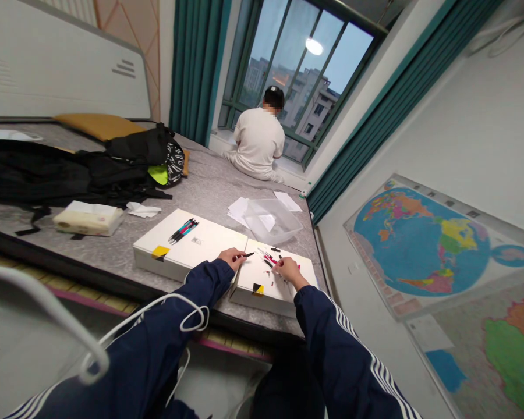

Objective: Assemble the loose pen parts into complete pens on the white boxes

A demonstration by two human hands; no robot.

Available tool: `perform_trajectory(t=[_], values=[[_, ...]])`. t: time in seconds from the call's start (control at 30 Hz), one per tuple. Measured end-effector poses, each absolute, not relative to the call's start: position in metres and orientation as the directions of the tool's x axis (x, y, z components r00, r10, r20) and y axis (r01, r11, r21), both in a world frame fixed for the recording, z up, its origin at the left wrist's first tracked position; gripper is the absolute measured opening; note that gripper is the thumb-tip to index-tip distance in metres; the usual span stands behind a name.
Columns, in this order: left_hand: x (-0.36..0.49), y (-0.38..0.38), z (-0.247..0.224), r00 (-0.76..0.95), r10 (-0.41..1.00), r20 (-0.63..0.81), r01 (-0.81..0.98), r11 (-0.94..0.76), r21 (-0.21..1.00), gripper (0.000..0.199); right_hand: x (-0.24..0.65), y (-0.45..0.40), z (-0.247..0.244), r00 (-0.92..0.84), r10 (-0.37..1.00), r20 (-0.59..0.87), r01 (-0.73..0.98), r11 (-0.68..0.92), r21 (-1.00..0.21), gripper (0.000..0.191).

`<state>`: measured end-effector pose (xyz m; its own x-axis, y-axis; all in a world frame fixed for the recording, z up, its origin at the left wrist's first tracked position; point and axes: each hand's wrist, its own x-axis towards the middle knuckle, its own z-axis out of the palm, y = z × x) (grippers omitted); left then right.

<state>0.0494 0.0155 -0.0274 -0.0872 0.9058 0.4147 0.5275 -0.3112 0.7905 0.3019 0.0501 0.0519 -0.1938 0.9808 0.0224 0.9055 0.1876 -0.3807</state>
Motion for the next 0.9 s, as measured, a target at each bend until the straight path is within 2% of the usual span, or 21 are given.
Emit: perform_trajectory(t=[0.1, 0.37, 0.9], values=[[0.049, 0.017, -0.029, -0.08, 0.912, 0.401, 0.511, -0.308, 0.803, 0.021, 0.301, 0.041, 0.066, -0.217, 0.976, 0.004, 0.912, 0.204, -0.356, 0.006], [0.049, 0.017, -0.027, -0.068, 0.915, 0.398, 0.506, -0.312, 0.804, 0.018, 0.298, 0.025, 0.094, -0.425, 0.902, 0.078, 0.856, 0.428, -0.29, 0.004], [0.048, 0.016, -0.027, -0.064, 0.928, 0.368, 0.465, -0.298, 0.834, 0.019, 0.311, 0.024, 0.099, -0.473, 0.877, 0.082, 0.836, 0.477, -0.272, 0.004]])
